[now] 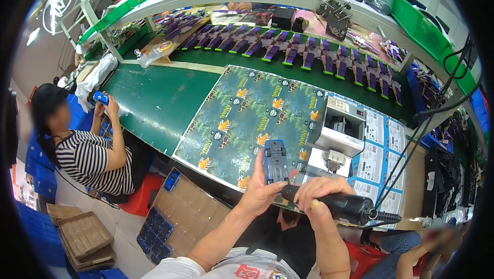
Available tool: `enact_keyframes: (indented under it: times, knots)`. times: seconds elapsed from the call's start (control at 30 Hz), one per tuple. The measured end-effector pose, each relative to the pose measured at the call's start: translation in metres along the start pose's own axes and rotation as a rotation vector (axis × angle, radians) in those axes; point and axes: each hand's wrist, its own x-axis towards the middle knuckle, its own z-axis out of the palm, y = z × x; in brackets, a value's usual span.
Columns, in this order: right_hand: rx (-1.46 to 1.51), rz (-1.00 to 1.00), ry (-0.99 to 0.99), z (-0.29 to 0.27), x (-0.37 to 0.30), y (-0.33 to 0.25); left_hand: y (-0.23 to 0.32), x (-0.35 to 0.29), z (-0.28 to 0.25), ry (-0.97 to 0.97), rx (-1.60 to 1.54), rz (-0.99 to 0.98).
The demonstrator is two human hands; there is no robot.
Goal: Assembling small blue toy cars using an electric screwdriver at a factory workbench.
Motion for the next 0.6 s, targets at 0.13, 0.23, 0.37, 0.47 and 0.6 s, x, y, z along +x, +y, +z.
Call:
enact_keyframes:
  times: [0.13,0.23,0.37,0.47,0.6]
  knots:
    - [-0.026,-0.035,-0.024,0.002,0.017,0.003,0.006,0.025,-0.001,-0.043,0.049,0.092]
    - [-0.068,-0.098,-0.060,0.009,0.028,-0.005,0.018,0.034,0.012,-0.030,0.069,0.144]
    - [-0.009,0.016,-0.021,0.010,0.039,-0.007,0.021,0.044,-0.002,-0.074,0.112,0.114]
    - [-0.001,0.033,-0.008,0.006,0.037,-0.005,0.017,0.041,-0.003,-0.085,0.081,0.096]
    - [0.019,0.058,-0.002,0.009,0.034,-0.004,0.017,0.034,-0.004,-0.060,0.066,0.078]
